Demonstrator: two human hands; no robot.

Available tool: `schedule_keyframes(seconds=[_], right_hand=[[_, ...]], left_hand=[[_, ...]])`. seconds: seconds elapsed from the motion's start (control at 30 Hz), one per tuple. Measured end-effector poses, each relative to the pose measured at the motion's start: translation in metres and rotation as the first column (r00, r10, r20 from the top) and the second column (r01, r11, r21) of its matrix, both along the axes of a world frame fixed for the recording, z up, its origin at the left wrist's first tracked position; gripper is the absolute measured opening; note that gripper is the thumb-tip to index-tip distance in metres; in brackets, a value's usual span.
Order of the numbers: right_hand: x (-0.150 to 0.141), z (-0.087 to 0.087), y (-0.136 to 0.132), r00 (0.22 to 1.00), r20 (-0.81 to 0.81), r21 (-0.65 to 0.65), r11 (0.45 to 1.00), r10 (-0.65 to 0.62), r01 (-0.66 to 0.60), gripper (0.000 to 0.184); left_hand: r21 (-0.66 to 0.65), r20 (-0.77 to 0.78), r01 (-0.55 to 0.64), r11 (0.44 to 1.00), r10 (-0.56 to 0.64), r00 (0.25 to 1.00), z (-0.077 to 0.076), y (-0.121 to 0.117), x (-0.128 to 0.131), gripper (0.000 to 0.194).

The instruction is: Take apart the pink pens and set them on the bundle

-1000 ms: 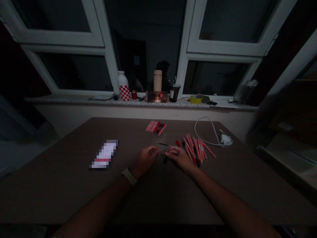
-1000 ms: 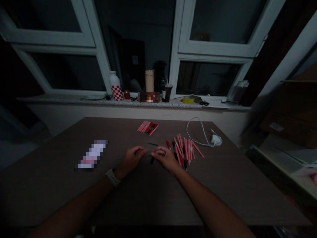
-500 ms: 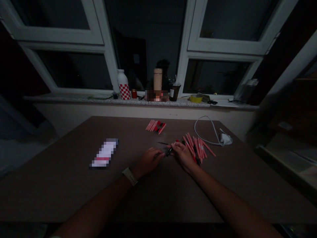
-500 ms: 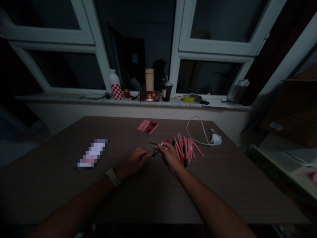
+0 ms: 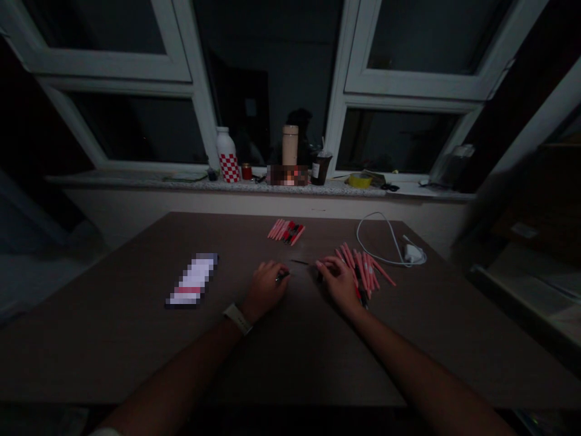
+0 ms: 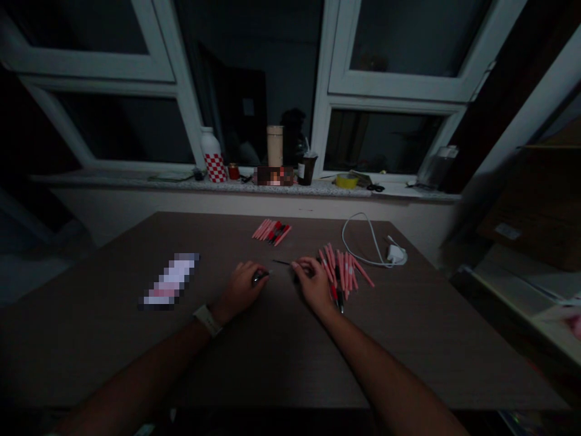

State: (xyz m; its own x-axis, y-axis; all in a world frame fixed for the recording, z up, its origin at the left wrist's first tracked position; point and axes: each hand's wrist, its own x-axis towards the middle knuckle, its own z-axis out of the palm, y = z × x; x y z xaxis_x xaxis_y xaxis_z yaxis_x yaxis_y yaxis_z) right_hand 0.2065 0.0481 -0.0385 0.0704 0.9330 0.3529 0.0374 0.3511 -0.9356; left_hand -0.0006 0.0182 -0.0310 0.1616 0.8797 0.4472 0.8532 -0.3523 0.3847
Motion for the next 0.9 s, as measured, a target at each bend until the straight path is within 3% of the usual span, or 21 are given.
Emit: schedule_keyframes(seconds=[0.2, 0.4, 0.67, 0.9], right_hand=[[0.000, -0.009, 0.003, 0.996, 0.075, 0.026, 0.999, 0.042, -0.044, 0.030], [-0.001, -0.015, 0.000, 0.941, 0.331, 0.122, 0.985, 0.077, -0.124, 0.021], [0.003, -0.014, -0.004, 0.767, 0.641, 0.203, 0.965, -0.005, -0.164, 0.014], [-0.006, -0.004, -0.006, 0.551, 0.830, 0.156, 0.984, -0.082, -0.089, 0.030]], left_hand=[[-0.037, -0.017, -0.020, 0.999, 0.020, 1.000, -0.004, 0.001, -0.002, 0.017], [-0.012, -0.020, 0.070, 0.997, -0.071, 0.997, -0.008, 0.005, -0.002, 0.026], [-0.041, -0.086, 0.086, 0.995, -0.089, 0.992, -0.012, 0.005, -0.001, 0.027], [-0.042, -0.065, 0.071, 0.997, -0.074, 0.995, -0.008, 0.004, 0.001, 0.016]])
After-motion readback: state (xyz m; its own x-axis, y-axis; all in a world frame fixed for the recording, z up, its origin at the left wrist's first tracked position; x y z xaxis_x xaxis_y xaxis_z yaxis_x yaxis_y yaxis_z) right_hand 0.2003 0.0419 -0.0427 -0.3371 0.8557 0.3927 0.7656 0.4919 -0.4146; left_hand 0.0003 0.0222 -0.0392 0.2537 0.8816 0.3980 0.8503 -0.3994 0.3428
